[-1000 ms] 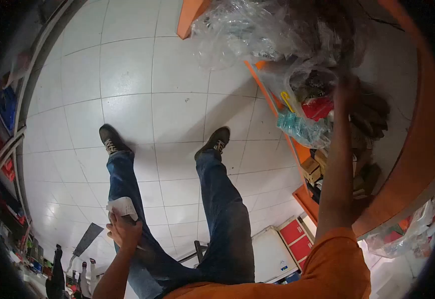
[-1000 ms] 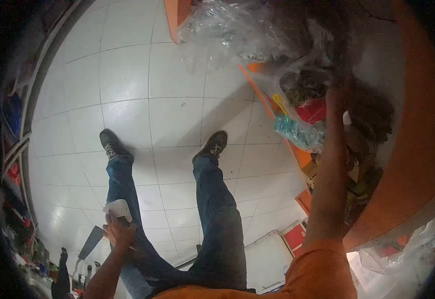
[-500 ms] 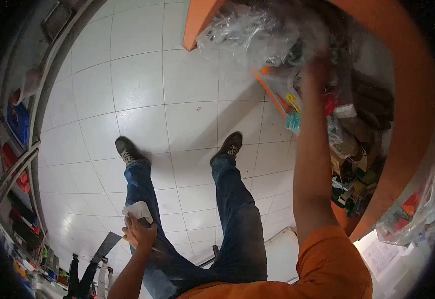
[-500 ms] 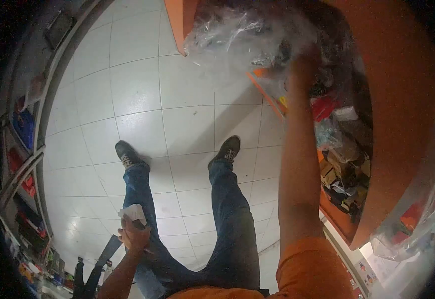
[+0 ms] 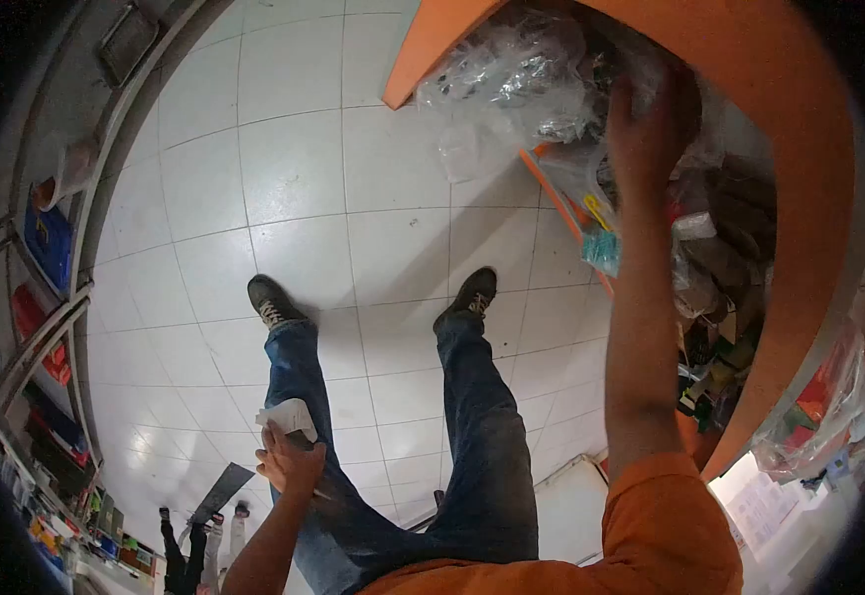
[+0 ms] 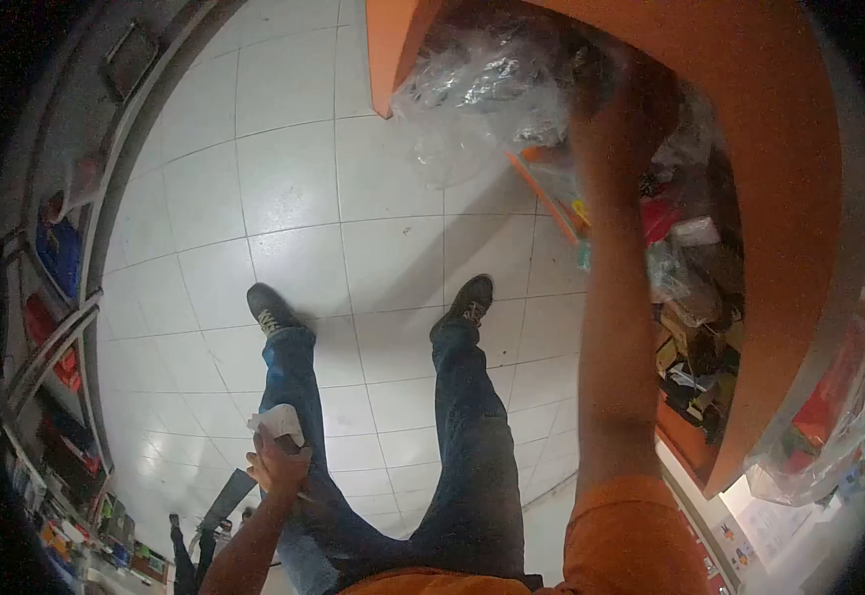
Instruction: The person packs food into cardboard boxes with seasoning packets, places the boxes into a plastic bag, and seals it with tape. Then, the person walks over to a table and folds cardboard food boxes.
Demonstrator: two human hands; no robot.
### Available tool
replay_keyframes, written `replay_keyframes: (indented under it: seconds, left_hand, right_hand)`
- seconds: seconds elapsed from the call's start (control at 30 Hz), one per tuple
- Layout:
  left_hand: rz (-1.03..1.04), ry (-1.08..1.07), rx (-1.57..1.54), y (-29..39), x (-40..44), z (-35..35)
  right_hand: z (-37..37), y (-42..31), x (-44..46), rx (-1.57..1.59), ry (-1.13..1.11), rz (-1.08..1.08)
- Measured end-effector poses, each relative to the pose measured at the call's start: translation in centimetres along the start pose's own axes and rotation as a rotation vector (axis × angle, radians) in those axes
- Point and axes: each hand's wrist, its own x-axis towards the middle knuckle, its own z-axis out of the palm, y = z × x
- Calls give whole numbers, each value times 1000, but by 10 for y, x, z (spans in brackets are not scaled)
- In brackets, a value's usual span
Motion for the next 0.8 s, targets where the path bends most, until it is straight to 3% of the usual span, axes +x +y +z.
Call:
replay_keyframes:
  seconds: [0.07, 0.13, 0.2, 0.27, 0.37, 0.43, 0.5, 0.67, 0.73, 0.8]
  left_hand:
    - [11, -10, -1, 0, 0, -4]
    - [15, 1, -8, -6, 1, 1]
    - [14, 16, -20, -6, 5, 4]
    - [13, 19, -18, -8, 3, 6]
    - [20, 7, -20, -8, 2, 2]
    - [6, -5, -24, -7, 1, 1]
    - [-3, -9, -16, -7, 1, 3]
    - [17, 31, -11, -16, 5, 19]
    - [6, 23, -14, -13, 4, 14]
    - [-6, 9, -16, -13, 2, 10]
  right_hand:
    - [27, 31, 8, -136, -543, 183]
    - [58, 71, 11, -112, -941, 220]
    - [97, 101, 13, 86, -1174, 97]
    - [108, 99, 20, 666, -1102, 365]
    - [104, 82, 28, 1028, -734, 742]
    - [121, 85, 24, 950, -577, 716]
    - [146, 97, 22, 615, -541, 534]
    - [196, 137, 9, -129, -648, 150]
    - [205, 160, 6, -184, -685, 79]
    - [194, 173, 3, 3, -666, 203]
